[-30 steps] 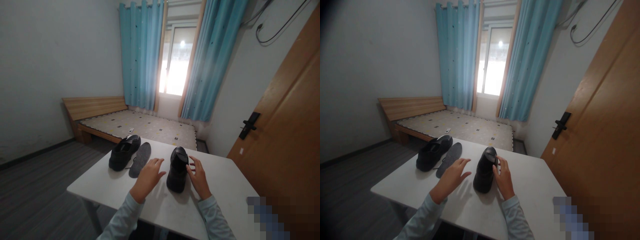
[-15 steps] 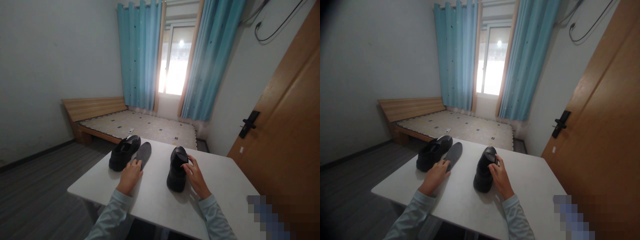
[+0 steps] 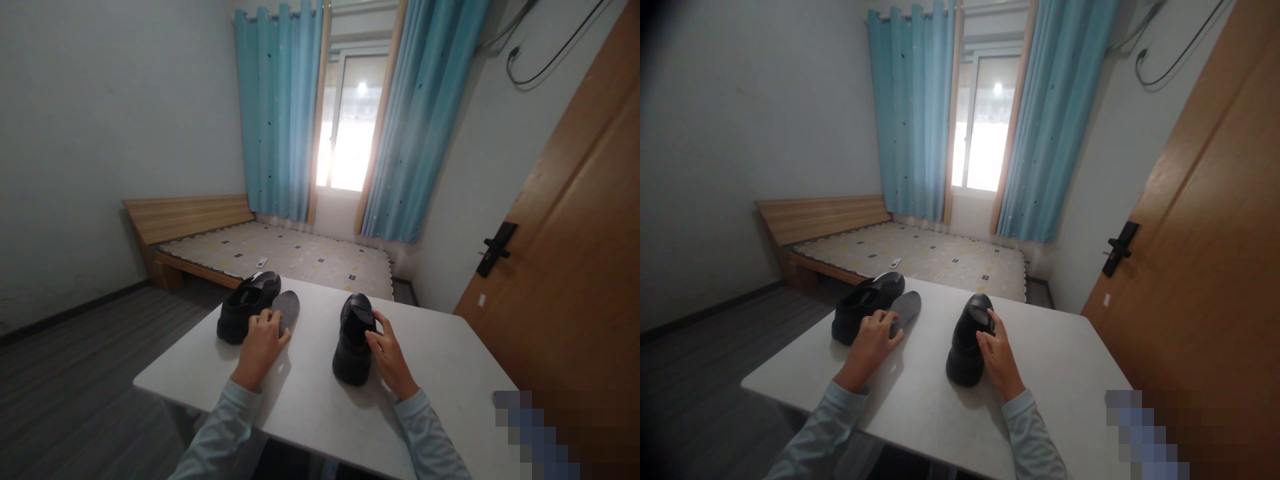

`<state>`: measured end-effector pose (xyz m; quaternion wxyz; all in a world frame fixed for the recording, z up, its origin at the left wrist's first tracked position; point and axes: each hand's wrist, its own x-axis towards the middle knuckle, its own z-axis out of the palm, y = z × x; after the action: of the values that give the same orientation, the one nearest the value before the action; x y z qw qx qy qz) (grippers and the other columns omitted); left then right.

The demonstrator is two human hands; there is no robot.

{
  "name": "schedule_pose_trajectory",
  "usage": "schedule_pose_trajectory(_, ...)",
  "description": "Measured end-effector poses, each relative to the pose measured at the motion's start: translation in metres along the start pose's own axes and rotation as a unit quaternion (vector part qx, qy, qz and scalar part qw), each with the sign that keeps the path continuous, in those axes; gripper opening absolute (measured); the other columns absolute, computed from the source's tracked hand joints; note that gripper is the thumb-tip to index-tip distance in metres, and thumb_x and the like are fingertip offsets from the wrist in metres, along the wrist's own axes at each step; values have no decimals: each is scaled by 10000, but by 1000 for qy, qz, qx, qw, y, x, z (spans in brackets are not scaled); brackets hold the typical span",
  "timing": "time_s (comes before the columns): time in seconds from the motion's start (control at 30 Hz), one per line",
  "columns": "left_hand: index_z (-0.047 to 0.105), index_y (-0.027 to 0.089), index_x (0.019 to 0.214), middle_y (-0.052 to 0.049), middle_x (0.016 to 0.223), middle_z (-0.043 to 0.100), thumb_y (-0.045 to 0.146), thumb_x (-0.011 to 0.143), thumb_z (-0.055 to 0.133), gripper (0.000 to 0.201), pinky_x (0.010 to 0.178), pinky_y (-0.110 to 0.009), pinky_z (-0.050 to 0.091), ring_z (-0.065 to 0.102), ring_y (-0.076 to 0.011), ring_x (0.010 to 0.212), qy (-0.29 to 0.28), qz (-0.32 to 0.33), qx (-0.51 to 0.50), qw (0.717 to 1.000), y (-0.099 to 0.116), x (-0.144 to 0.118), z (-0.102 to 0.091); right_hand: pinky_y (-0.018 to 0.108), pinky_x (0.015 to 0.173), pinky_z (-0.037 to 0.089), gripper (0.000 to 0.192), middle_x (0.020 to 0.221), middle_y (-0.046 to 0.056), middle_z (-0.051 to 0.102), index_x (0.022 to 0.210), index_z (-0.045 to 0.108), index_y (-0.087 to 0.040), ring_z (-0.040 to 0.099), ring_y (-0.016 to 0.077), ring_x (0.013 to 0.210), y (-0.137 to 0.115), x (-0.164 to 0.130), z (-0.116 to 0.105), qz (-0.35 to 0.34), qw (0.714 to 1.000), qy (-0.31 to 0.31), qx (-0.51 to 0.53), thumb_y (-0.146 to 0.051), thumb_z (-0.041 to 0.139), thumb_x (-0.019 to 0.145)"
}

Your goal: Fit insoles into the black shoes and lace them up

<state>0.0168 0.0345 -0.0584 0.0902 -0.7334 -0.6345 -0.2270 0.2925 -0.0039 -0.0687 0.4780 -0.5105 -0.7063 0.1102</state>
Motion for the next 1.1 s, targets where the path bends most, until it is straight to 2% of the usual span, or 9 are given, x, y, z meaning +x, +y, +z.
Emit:
schedule_pose_trajectory(0.13,611,122,964,-119,954,554,313,840,444,282,818,-354,400,513,-231,843,16,-17,6,1000,7,3,-13,439,1101,223,370,1397,90,354,745,671,-173,323,242,1294,-2,-1,0,6,1000,-2,-6,-366,393,896)
schedule_pose_trajectory(0.27,638,140,924,-118,905,590,246,881,357,303,749,-360,403,517,-253,872,-7,18,43,999,12,5,-28,471,1071,265,322,1370,99,374,755,661,-182,346,257,1272,-3,-1,-1,4,999,9,-33,-354,423,886)
schedule_pose_trajectory(0.37,639,150,963,-118,900,610,176,881,334,317,693,-349,401,516,-265,877,-28,39,60,997,13,8,-34,489,1026,322,215,1290,110,457,863,655,-203,410,262,1214,-8,1,-4,-15,997,54,-48,-325,478,858)
schedule_pose_trajectory(0.5,652,147,912,-108,831,597,221,905,313,346,681,-330,415,537,-236,809,-20,-10,-4,1000,18,10,-40,462,958,403,169,1086,95,607,876,627,-212,541,242,1063,-27,9,-7,-32,995,91,-2,-294,482,847)
schedule_pose_trajectory(0.63,655,143,973,-87,856,550,304,921,285,407,761,-320,437,560,-184,772,37,-55,-114,991,37,4,-49,390,787,522,222,926,78,667,944,576,-194,652,207,827,-46,24,2,67,984,43,159,-372,499,835)
schedule_pose_trajectory(0.73,617,122,1103,-98,927,529,300,911,311,402,816,-330,449,561,-188,841,76,-29,-177,981,60,-8,-56,367,672,560,338,876,75,671,992,514,-181,680,205,719,-51,36,14,166,940,30,295,-442,551,780)
schedule_pose_trajectory(0.83,580,125,1160,-105,954,510,276,899,343,384,825,-353,460,542,-203,880,92,-1,-200,975,80,-24,-58,352,641,568,368,824,56,672,988,489,-183,691,203,668,-50,45,18,231,892,33,388,-442,588,746)
schedule_pose_trajectory(0.93,549,139,1191,-106,956,498,254,879,383,372,831,-372,461,511,-219,911,85,37,-205,974,95,-39,-58,340,624,570,362,765,36,677,966,501,-181,685,193,631,-47,50,15,245,876,56,411,-412,631,719)
schedule_pose_trajectory(1.1,501,133,1225,-124,1023,486,231,843,430,401,849,-410,451,464,-251,975,71,69,-199,975,112,-57,-56,290,534,545,400,669,19,679,950,543,-165,657,181,593,-39,54,6,251,893,104,358,-369,698,644)
